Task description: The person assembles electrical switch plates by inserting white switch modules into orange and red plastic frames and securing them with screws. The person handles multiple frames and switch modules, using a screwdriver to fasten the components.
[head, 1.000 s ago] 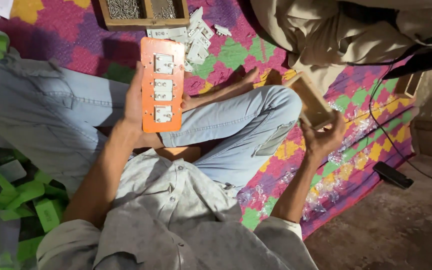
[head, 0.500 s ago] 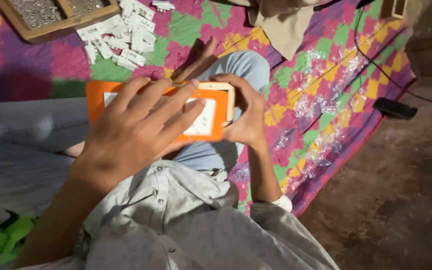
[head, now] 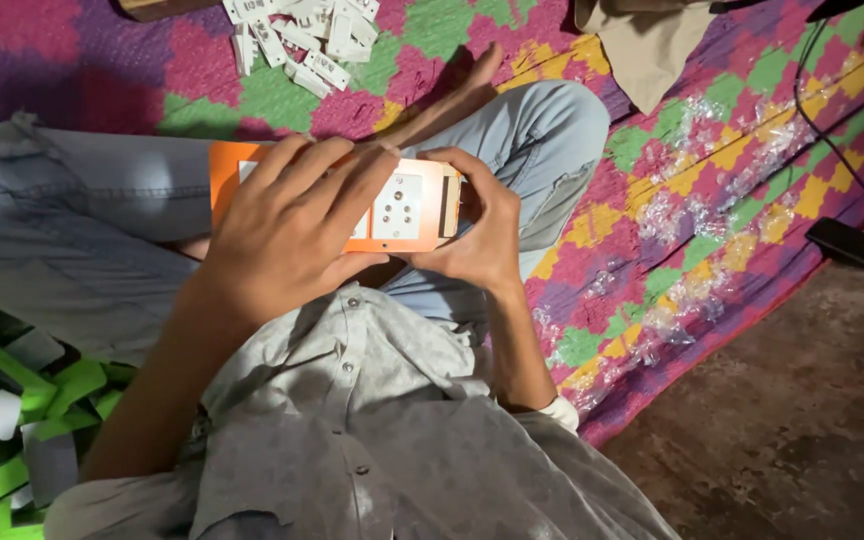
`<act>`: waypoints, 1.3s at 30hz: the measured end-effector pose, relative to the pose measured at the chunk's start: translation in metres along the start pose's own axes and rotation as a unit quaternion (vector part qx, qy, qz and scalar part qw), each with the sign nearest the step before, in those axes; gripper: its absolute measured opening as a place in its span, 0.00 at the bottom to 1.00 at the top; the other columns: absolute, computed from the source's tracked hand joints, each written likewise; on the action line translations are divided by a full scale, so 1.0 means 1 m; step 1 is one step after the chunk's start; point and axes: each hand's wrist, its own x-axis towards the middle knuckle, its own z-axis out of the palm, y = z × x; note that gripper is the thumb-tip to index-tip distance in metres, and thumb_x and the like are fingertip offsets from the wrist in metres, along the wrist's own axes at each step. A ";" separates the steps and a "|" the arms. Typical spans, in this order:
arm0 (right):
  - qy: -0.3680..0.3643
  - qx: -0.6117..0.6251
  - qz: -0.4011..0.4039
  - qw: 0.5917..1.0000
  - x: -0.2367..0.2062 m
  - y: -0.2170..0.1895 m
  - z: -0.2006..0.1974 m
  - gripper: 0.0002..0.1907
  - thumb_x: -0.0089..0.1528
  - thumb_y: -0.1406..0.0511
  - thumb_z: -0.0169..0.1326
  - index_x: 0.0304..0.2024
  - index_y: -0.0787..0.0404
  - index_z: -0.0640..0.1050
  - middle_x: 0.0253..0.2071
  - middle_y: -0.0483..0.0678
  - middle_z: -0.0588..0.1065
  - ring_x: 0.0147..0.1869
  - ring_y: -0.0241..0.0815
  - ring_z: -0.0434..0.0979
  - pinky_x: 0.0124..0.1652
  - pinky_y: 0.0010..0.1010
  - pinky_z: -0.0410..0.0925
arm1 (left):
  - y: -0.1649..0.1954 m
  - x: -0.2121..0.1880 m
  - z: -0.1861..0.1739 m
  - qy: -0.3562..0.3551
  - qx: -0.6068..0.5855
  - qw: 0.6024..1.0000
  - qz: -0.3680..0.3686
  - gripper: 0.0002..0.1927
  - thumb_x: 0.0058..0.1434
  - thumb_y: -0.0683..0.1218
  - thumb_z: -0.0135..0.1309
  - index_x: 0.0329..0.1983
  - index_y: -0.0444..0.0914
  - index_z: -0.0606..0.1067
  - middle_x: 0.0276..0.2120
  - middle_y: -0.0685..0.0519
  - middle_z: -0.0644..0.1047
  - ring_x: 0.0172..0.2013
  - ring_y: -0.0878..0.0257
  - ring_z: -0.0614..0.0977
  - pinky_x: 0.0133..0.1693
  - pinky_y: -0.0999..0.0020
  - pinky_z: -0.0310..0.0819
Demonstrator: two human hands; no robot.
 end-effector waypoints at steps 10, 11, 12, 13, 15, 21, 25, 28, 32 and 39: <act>0.001 0.046 -0.007 0.999 0.000 0.007 -0.008 0.44 0.44 0.69 0.76 0.61 0.70 0.72 0.55 0.50 0.77 0.59 0.37 0.79 0.62 0.31 0.73 | -0.008 -0.024 -0.027 0.145 -0.126 0.967 -0.166 0.59 0.37 0.57 0.75 0.70 0.32 0.60 0.65 0.38 0.65 0.66 0.40 0.67 0.67 0.49 0.60; -0.003 0.062 -0.013 0.998 0.000 0.008 -0.008 0.44 0.44 0.68 0.76 0.61 0.69 0.72 0.56 0.50 0.77 0.60 0.37 0.79 0.64 0.32 0.72 | -0.009 -0.028 -0.025 0.153 -0.172 0.955 -0.187 0.55 0.43 0.54 0.70 0.71 0.32 0.59 0.67 0.39 0.65 0.67 0.41 0.67 0.68 0.50 0.61; -0.001 0.042 -0.015 0.999 0.000 0.010 -0.006 0.44 0.44 0.68 0.76 0.61 0.69 0.72 0.56 0.50 0.77 0.60 0.38 0.79 0.63 0.32 0.72 | -0.010 -0.030 -0.019 0.162 -0.215 0.940 -0.208 0.50 0.49 0.51 0.65 0.73 0.33 0.58 0.69 0.40 0.64 0.69 0.42 0.68 0.69 0.51 0.61; 0.000 0.022 -0.016 1.000 -0.001 0.011 -0.003 0.44 0.44 0.68 0.76 0.61 0.69 0.72 0.56 0.51 0.78 0.60 0.38 0.79 0.63 0.33 0.72 | -0.010 -0.033 -0.012 0.171 -0.259 0.923 -0.229 0.45 0.55 0.48 0.60 0.75 0.34 0.57 0.72 0.41 0.63 0.70 0.43 0.68 0.71 0.52 0.61; 0.001 0.008 -0.021 1.000 -0.002 0.013 0.003 0.44 0.44 0.68 0.76 0.61 0.68 0.71 0.57 0.51 0.77 0.60 0.39 0.79 0.63 0.33 0.72 | -0.004 -0.040 0.005 0.154 -0.223 0.937 -0.220 0.42 0.60 0.48 0.63 0.75 0.35 0.59 0.72 0.40 0.61 0.72 0.43 0.67 0.72 0.54 0.62; -0.007 0.045 -0.020 0.999 -0.004 0.014 0.014 0.51 0.44 0.66 0.79 0.64 0.65 0.65 0.61 0.53 0.74 0.64 0.42 0.77 0.64 0.35 0.73 | -0.010 -0.060 0.035 0.164 -0.263 0.917 -0.250 0.41 0.65 0.44 0.64 0.75 0.32 0.56 0.70 0.36 0.62 0.67 0.46 0.70 0.69 0.53 0.64; -0.086 0.151 -0.039 0.984 -0.006 0.017 0.014 0.61 0.47 0.64 0.78 0.72 0.59 0.53 0.70 0.53 0.64 0.72 0.42 0.68 0.69 0.38 0.66 | -0.018 -0.075 0.048 0.202 -0.432 0.825 -0.301 0.43 0.62 0.41 0.67 0.74 0.35 0.55 0.61 0.44 0.69 0.60 0.57 0.74 0.62 0.61 0.71; -0.106 0.160 0.001 0.981 -0.007 0.027 0.016 0.47 0.58 0.68 0.68 0.74 0.63 0.58 0.75 0.55 0.63 0.77 0.45 0.66 0.74 0.39 0.60 | -0.023 -0.087 0.055 0.208 -0.483 0.791 -0.314 0.43 0.58 0.41 0.69 0.72 0.37 0.58 0.60 0.49 0.71 0.58 0.62 0.75 0.59 0.65 0.73; -0.090 0.218 0.054 0.970 -0.010 0.041 0.023 0.31 0.64 0.73 0.59 0.69 0.67 0.68 0.72 0.54 0.68 0.75 0.45 0.69 0.73 0.37 0.61 | -0.025 -0.100 0.047 0.175 -0.414 0.842 -0.298 0.42 0.54 0.40 0.72 0.69 0.37 0.63 0.59 0.46 0.72 0.59 0.57 0.76 0.60 0.62 0.72; -0.087 0.256 0.118 0.956 -0.004 0.049 0.045 0.29 0.59 0.75 0.64 0.63 0.66 0.72 0.57 0.51 0.75 0.62 0.41 0.75 0.61 0.35 0.69 | -0.027 -0.103 0.004 0.173 -0.212 0.927 -0.257 0.58 0.32 0.51 0.77 0.66 0.34 0.62 0.62 0.38 0.67 0.60 0.42 0.70 0.59 0.51 0.67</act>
